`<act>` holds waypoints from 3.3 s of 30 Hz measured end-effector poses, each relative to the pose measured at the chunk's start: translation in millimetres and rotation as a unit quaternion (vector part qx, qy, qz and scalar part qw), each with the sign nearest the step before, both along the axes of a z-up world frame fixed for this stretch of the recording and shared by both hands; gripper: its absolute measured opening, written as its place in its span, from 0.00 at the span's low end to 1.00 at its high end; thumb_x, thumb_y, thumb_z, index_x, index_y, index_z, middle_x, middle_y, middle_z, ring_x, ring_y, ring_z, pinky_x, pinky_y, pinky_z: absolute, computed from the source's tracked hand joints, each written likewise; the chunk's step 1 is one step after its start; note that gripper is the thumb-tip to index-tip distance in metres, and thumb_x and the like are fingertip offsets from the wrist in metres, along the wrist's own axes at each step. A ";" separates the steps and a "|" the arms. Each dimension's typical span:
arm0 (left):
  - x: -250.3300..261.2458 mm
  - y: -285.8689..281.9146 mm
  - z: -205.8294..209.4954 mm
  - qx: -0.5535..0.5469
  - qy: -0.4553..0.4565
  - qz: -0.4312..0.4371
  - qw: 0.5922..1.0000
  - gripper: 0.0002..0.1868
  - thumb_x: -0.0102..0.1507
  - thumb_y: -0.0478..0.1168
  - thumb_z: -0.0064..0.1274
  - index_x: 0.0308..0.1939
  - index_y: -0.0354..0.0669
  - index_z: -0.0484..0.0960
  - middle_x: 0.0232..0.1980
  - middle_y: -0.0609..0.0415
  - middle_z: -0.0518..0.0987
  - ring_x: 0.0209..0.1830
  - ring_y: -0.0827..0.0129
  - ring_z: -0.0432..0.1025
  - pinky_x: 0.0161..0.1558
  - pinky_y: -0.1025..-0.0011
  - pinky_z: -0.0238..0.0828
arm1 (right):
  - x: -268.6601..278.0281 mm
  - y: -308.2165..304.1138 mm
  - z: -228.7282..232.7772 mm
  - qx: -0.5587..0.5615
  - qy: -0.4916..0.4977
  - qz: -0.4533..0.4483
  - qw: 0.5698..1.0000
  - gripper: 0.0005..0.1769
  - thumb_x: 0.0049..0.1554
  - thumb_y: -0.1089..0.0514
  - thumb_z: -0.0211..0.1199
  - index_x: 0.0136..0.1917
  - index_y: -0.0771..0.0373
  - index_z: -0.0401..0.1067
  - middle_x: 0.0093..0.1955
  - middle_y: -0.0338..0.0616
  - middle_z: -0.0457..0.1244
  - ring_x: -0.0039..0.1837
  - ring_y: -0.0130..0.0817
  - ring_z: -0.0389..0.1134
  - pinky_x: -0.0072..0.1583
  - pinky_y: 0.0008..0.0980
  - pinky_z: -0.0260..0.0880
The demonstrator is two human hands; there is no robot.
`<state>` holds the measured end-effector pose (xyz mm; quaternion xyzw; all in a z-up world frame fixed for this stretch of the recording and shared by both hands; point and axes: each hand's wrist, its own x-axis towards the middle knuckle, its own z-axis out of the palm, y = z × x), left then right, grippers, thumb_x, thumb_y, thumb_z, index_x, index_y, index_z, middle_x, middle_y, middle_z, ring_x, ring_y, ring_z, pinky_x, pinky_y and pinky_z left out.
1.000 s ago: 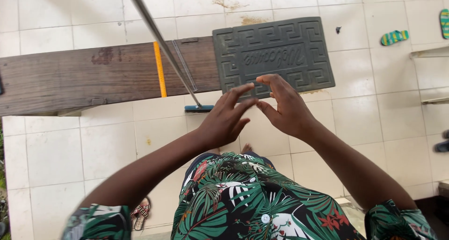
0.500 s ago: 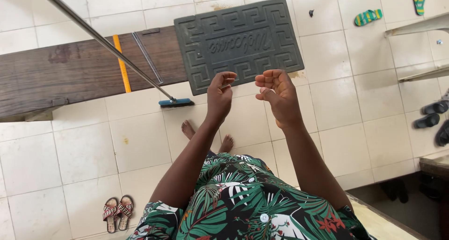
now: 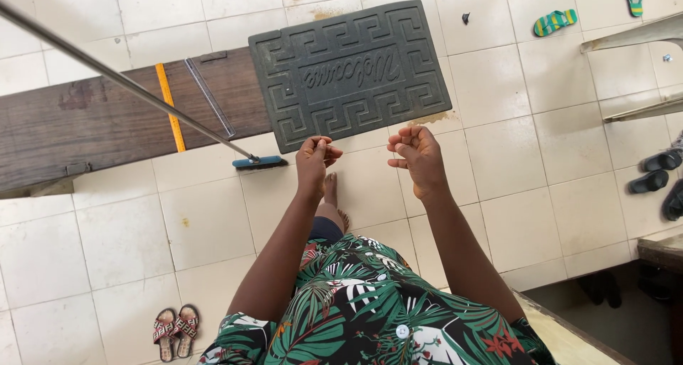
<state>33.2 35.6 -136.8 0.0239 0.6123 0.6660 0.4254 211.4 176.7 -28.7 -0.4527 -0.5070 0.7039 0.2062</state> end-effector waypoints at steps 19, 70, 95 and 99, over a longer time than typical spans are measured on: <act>-86.2 42.4 -119.9 -0.071 -0.117 0.109 0.985 0.04 0.70 0.37 0.45 0.44 0.41 0.74 0.36 0.50 0.82 0.34 0.67 0.77 0.40 0.66 0.78 | -44.7 83.3 -89.9 -0.064 -0.127 0.054 0.988 0.09 0.59 0.62 0.58 0.54 0.60 0.68 0.51 0.41 0.68 0.53 0.29 0.70 0.50 0.33 0.74; -157.3 55.3 -364.1 -0.617 -0.060 0.137 0.773 0.55 0.60 0.52 0.67 0.80 0.39 0.48 0.77 0.36 0.52 0.73 0.31 0.58 0.69 0.45 0.65 | 81.5 434.6 -557.6 -0.048 -0.420 0.185 0.887 0.44 0.49 0.61 0.72 0.76 0.65 0.58 0.66 0.59 0.67 0.66 0.51 0.70 0.66 0.45 0.68; -184.2 13.4 -312.6 -0.602 0.176 0.041 0.778 0.20 0.67 0.50 0.56 0.53 0.37 0.81 0.52 0.39 0.82 0.51 0.43 0.76 0.50 0.48 0.71 | 29.7 377.7 -379.3 0.088 -0.472 0.088 0.873 0.31 0.49 0.59 0.77 0.62 0.64 0.67 0.58 0.52 0.68 0.58 0.47 0.71 0.57 0.45 0.71; -185.7 29.9 -271.7 -0.583 0.210 0.029 0.784 0.19 0.68 0.50 0.57 0.51 0.36 0.82 0.51 0.39 0.83 0.51 0.43 0.77 0.51 0.49 0.72 | 8.2 359.7 -333.0 0.129 -0.483 0.096 0.860 0.25 0.51 0.55 0.75 0.59 0.61 0.70 0.56 0.51 0.71 0.58 0.49 0.72 0.57 0.47 0.71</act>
